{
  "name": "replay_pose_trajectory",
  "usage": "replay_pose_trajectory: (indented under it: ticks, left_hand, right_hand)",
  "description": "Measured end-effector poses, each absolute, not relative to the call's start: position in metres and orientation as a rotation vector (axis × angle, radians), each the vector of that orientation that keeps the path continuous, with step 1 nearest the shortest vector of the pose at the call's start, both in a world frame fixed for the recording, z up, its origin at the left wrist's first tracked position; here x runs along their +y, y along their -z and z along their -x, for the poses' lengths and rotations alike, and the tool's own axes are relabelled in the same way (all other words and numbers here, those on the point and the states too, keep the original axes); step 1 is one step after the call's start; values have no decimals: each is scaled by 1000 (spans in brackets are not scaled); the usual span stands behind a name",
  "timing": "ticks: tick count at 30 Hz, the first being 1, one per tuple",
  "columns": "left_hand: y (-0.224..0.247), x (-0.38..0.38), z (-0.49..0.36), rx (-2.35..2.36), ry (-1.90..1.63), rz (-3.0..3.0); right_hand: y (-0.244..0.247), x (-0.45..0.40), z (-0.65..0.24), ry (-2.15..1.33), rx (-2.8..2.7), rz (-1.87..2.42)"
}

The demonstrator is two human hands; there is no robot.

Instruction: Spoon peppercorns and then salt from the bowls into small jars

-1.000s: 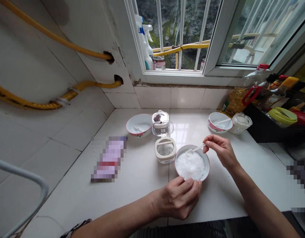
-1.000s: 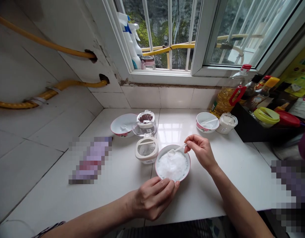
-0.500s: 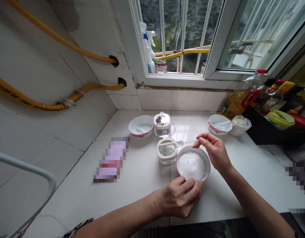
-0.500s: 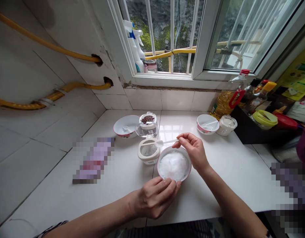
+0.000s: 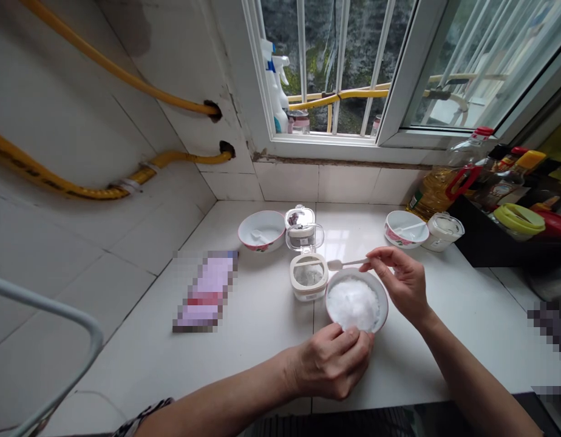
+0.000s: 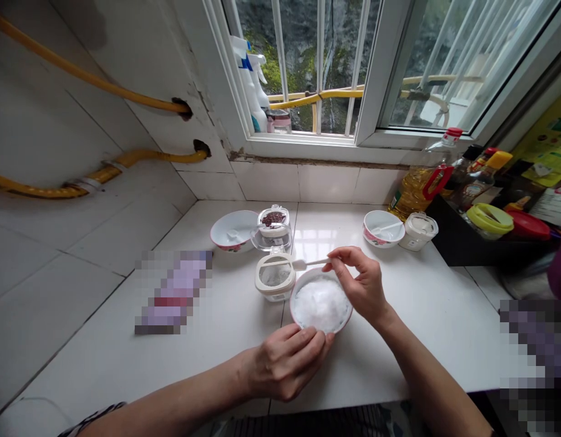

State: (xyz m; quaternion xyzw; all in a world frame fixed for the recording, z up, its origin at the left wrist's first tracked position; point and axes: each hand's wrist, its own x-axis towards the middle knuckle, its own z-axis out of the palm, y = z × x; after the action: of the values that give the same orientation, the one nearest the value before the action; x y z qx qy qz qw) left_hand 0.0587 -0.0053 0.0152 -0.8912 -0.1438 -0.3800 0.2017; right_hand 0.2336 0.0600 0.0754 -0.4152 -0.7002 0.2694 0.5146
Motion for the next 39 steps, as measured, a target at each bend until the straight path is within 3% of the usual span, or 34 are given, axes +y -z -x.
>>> replay_pose_trajectory:
  ticks: [11,21,30,39]
  left_hand:
    - [-18,-6,-57,-404,1024,2485]
    - [-20,-6,-58,-415,1044,2504]
    - [-18,-5,-58,-411,1017,2489]
    - [-20,-5,-57,-412,980,2497]
  right_hand:
    - [-66,62,-245,-601,-1963,993]
    - [-63,74,-252,-1185,-1467,1131]
    - [-65,65,-249,-836,-1775,1158]
    - [-68,73,-253,-1208,-1416,1151]
